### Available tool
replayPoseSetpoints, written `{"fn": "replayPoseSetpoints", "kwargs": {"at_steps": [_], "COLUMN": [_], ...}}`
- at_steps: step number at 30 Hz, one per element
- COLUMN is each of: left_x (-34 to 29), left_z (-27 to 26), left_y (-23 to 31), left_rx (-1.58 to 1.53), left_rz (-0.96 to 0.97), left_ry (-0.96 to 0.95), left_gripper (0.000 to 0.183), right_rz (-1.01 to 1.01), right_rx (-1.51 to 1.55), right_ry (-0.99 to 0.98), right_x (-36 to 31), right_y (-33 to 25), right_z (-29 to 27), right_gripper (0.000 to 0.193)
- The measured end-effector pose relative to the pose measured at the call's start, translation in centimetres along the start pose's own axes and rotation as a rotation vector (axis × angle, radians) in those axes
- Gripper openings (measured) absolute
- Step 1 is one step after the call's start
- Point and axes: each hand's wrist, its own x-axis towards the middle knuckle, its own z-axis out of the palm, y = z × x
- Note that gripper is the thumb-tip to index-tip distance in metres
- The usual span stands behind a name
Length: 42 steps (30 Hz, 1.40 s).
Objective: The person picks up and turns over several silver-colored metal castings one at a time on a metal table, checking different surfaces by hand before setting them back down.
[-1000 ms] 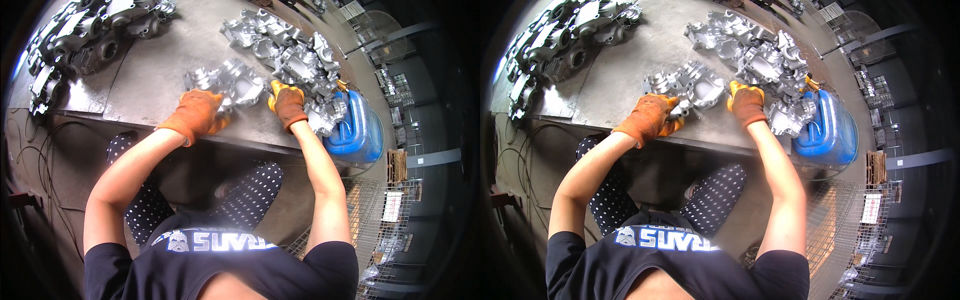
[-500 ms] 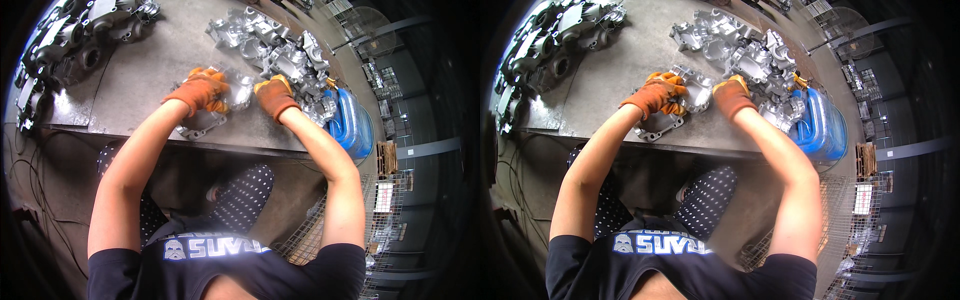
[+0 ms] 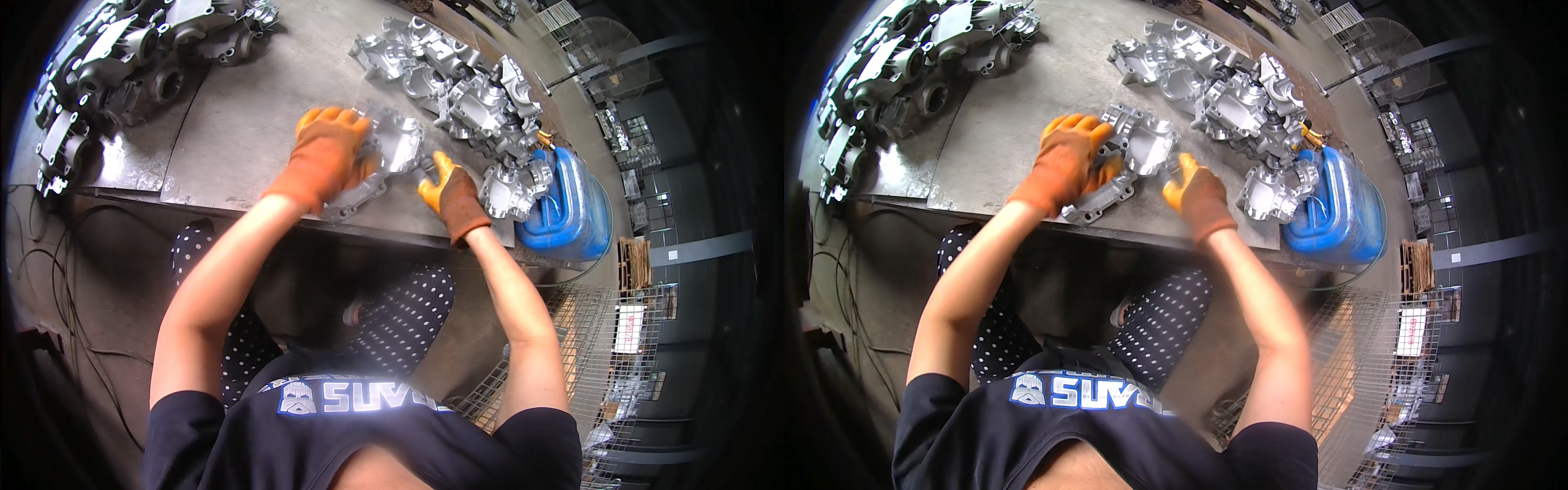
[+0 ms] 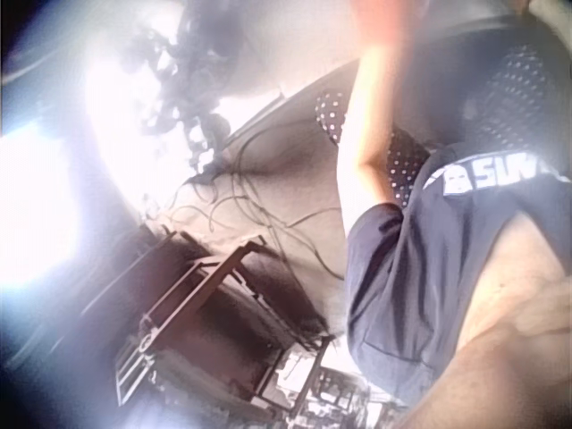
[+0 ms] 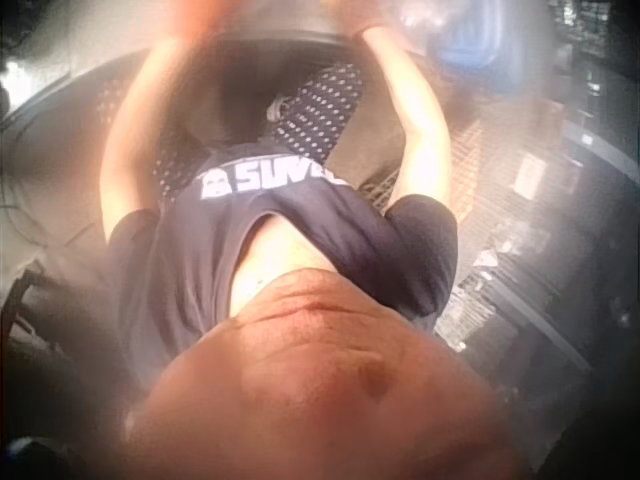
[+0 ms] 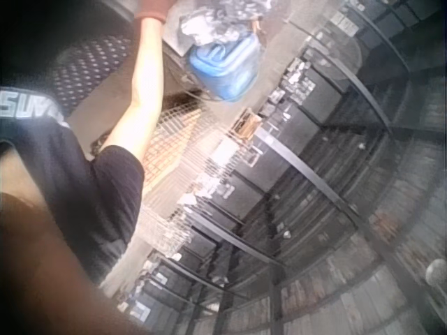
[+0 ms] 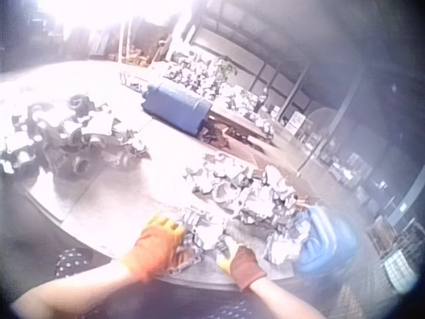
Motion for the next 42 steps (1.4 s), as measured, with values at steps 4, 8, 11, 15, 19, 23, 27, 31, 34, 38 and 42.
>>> {"fn": "replayPoseSetpoints", "kwargs": {"at_steps": [4, 8, 11, 15, 19, 23, 27, 31, 34, 38, 42], "left_x": [-6.6, -8.7, -10.0, -10.3, -10.1, -9.6, -9.8, -9.9, -9.9, -9.9, -10.0], "left_z": [-1.9, -1.0, -3.1, -4.4, -2.8, -1.4, -0.5, -0.3, -0.1, -0.1, 0.2], "left_y": [2.9, -0.2, -3.7, -3.5, -0.6, 1.2, 0.9, 0.7, 0.5, 0.5, 0.3], "left_rx": [0.174, 0.241, 0.276, 0.074, 0.155, 0.142, 0.094, 0.085, 0.096, 0.075, 0.078], "left_rz": [-0.033, 0.111, 0.144, 0.054, -0.107, -0.218, -0.215, -0.203, -0.2, -0.197, -0.168], "left_ry": [-0.283, -0.298, -0.207, -0.137, -0.123, -0.136, -0.077, -0.053, -0.028, -0.017, 0.031], "left_gripper": [0.04, 0.03, 0.036, 0.04, 0.042, 0.043, 0.039, 0.036, 0.035, 0.035, 0.036], "right_rz": [-0.097, -0.057, 0.033, -0.018, -0.191, -0.349, -0.354, -0.34, -0.298, -0.252, -0.228], "right_rx": [-0.179, -0.355, -0.36, -0.395, -0.474, -0.593, -0.666, -0.631, -0.628, -0.649, -0.651], "right_ry": [-0.088, -0.068, -0.066, -0.091, -0.144, 0.136, 0.184, 0.203, 0.192, 0.177, 0.183], "right_x": [0.4, 1.6, 1.0, -2.5, -4.2, -4.8, -4.7, -4.9, -5.0, -5.1, -5.1], "right_y": [-3.0, -0.7, -1.7, -5.7, -9.0, -8.6, -8.8, -9.1, -9.7, -9.8, -9.5], "right_z": [2.7, 3.2, 1.9, 1.8, 2.2, 3.5, 4.1, 4.4, 4.2, 4.4, 5.2], "right_gripper": [0.048, 0.055, 0.053, 0.042, 0.03, 0.017, 0.014, 0.014, 0.015, 0.017, 0.017]}}
